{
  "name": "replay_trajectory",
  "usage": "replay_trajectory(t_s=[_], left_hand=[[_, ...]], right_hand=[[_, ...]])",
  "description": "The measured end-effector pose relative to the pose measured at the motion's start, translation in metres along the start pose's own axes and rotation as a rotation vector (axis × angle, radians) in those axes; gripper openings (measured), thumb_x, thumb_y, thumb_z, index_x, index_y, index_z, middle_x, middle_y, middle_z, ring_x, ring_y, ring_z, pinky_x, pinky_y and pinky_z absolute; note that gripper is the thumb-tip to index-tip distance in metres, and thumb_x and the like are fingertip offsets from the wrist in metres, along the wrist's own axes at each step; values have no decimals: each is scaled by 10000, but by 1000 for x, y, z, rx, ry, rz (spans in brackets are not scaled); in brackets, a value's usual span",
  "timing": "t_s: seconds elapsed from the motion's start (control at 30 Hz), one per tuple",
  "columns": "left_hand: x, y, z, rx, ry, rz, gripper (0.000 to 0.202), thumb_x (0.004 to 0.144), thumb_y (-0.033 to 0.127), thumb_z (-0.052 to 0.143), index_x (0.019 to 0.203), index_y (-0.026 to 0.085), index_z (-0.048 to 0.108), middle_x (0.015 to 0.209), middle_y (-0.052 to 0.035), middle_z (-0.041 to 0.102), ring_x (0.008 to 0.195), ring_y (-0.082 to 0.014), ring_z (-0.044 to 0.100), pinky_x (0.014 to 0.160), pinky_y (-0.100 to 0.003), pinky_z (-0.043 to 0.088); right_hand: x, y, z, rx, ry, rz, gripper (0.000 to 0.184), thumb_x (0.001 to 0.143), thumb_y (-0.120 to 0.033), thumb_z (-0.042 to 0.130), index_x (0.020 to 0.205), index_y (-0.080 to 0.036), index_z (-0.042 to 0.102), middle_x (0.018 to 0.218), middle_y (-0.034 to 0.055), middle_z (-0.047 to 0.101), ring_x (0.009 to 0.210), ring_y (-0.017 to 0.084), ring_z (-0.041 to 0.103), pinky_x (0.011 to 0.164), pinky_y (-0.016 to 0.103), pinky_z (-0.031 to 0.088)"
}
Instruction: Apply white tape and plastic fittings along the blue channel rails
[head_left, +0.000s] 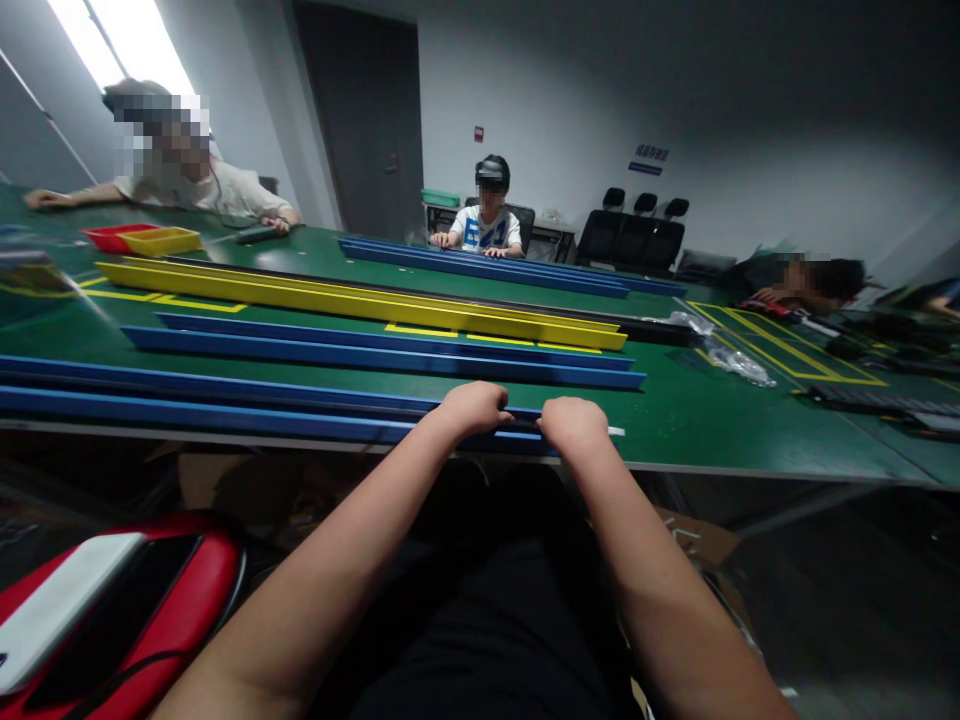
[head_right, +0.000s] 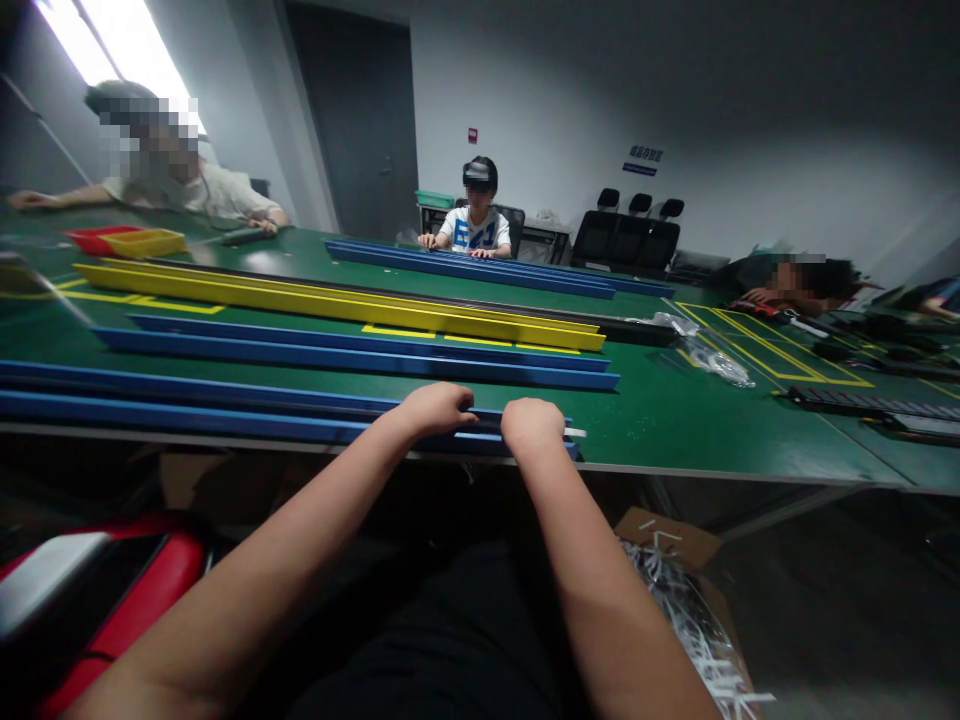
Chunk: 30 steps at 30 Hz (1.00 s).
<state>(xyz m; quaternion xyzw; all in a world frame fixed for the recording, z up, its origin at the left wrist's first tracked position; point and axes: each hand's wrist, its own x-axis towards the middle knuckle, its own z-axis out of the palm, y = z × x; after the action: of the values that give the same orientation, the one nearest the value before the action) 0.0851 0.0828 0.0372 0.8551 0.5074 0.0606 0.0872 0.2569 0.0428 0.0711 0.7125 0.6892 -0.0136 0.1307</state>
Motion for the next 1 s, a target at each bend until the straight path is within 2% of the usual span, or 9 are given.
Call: replay_trajectory(t_s=[0.1,0.23,0.37,0.43,0.57,1.0], left_hand=[[-15,-6,-4,-18,5,29,531,850,697,427,1019,267,690,972,-66,741,893,-244,670,706,-304,460],[-42,-10,-5,89,69,-20,774,806,833,278,1104,233,665,1047,-128,714,947,-303,662,780,-366,452],[-59,-13,-1,163,130,-29,908,685,918,352,1219,228,600,1097,-156,685,1034,-344,629,878,-409,419],[-61,-14,1,173,149,-40,918,644,929,403,1186,217,604,1105,-161,679,1044,-350,620,897,-417,409],[-61,-14,3,180,184,-51,886,647,929,401,1084,192,625,1070,-163,683,1019,-345,622,880,-416,408],[-63,-13,4,219,255,-24,806,692,900,401,1027,204,632,985,-126,698,940,-308,644,805,-395,420]], right_hand=[[-1,-1,-1,2,5,4,375,890,-391,536,1090,-149,743,1137,212,703,1014,316,685,862,428,512],[0,-1,1,16,21,6,362,888,-381,537,1070,-151,750,1124,204,710,1013,322,683,863,437,510],[3,1,5,27,33,12,350,887,-357,530,1050,-150,760,1107,203,715,1004,322,685,856,434,513],[4,2,6,31,42,14,345,886,-346,527,1041,-149,763,1098,204,717,996,318,688,850,427,516],[2,2,6,35,59,10,342,876,-363,546,1026,-149,766,1092,206,718,987,320,691,844,430,518],[-2,4,7,47,102,4,347,880,-376,551,1015,-141,766,1063,203,726,963,297,700,838,400,519]])
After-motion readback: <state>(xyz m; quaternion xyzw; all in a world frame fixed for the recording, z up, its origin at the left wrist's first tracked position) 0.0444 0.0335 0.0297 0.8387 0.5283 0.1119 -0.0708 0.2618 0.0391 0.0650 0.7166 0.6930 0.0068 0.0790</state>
